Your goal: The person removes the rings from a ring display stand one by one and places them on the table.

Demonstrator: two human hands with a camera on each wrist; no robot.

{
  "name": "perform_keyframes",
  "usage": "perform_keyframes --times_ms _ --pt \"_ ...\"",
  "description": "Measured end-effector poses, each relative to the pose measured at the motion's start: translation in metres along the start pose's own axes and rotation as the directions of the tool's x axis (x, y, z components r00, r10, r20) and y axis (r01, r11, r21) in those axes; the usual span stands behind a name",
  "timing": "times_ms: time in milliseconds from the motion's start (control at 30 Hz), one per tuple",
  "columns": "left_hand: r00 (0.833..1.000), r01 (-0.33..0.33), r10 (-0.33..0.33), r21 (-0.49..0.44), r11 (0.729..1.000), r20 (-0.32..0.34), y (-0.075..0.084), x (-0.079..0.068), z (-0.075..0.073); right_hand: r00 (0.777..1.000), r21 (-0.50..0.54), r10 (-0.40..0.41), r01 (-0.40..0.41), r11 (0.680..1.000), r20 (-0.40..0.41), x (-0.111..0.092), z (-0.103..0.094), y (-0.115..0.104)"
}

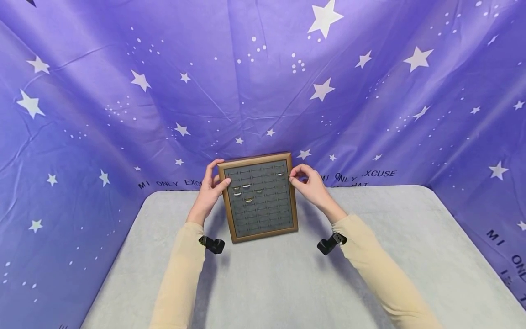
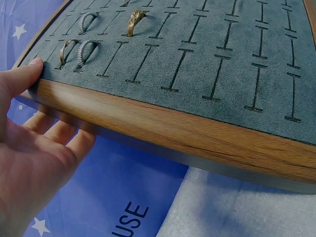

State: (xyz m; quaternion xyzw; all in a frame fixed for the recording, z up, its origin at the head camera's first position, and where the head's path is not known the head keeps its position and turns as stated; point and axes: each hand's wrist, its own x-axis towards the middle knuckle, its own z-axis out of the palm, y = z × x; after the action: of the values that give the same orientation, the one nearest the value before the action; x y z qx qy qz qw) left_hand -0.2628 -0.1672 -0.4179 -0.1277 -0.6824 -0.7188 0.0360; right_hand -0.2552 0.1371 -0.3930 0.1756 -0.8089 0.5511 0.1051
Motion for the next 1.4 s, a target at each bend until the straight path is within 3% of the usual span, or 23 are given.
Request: perform_keyframes --times_ms 367,667,967,1133,1400 --pt "1.0 -0.011 0.011 0.005 1.0 0.005 0.0 0.0 0.0 1.0 0.035 0.022 -0.021 0.999 -0.02 -0.019 -0.006 0.014" --pt "1.0 -0.012 0.012 0.007 1.0 0.005 0.001 -0.001 0.0 0.998 0.009 0.063 -0.063 0.998 0.012 -0.038 -0.014 -0.008" --pt "1.0 -0.014 0.014 0.0 1.0 0.007 0.001 -0.001 0.001 0.998 0.007 0.067 -0.067 0.998 0.0 -0.047 -0.015 0.047" --pt "1.0 -0.016 0.016 -0.014 1.0 0.007 0.0 -0.001 0.001 0.995 0.016 0.096 -0.096 0.995 0.003 -0.054 -0.017 0.06" --pt "1.0 -0.024 0.025 -0.029 0.999 0.015 -0.001 0.0 0.001 0.986 -0.026 0.164 -0.164 0.986 0.02 -0.071 -0.02 0.035"
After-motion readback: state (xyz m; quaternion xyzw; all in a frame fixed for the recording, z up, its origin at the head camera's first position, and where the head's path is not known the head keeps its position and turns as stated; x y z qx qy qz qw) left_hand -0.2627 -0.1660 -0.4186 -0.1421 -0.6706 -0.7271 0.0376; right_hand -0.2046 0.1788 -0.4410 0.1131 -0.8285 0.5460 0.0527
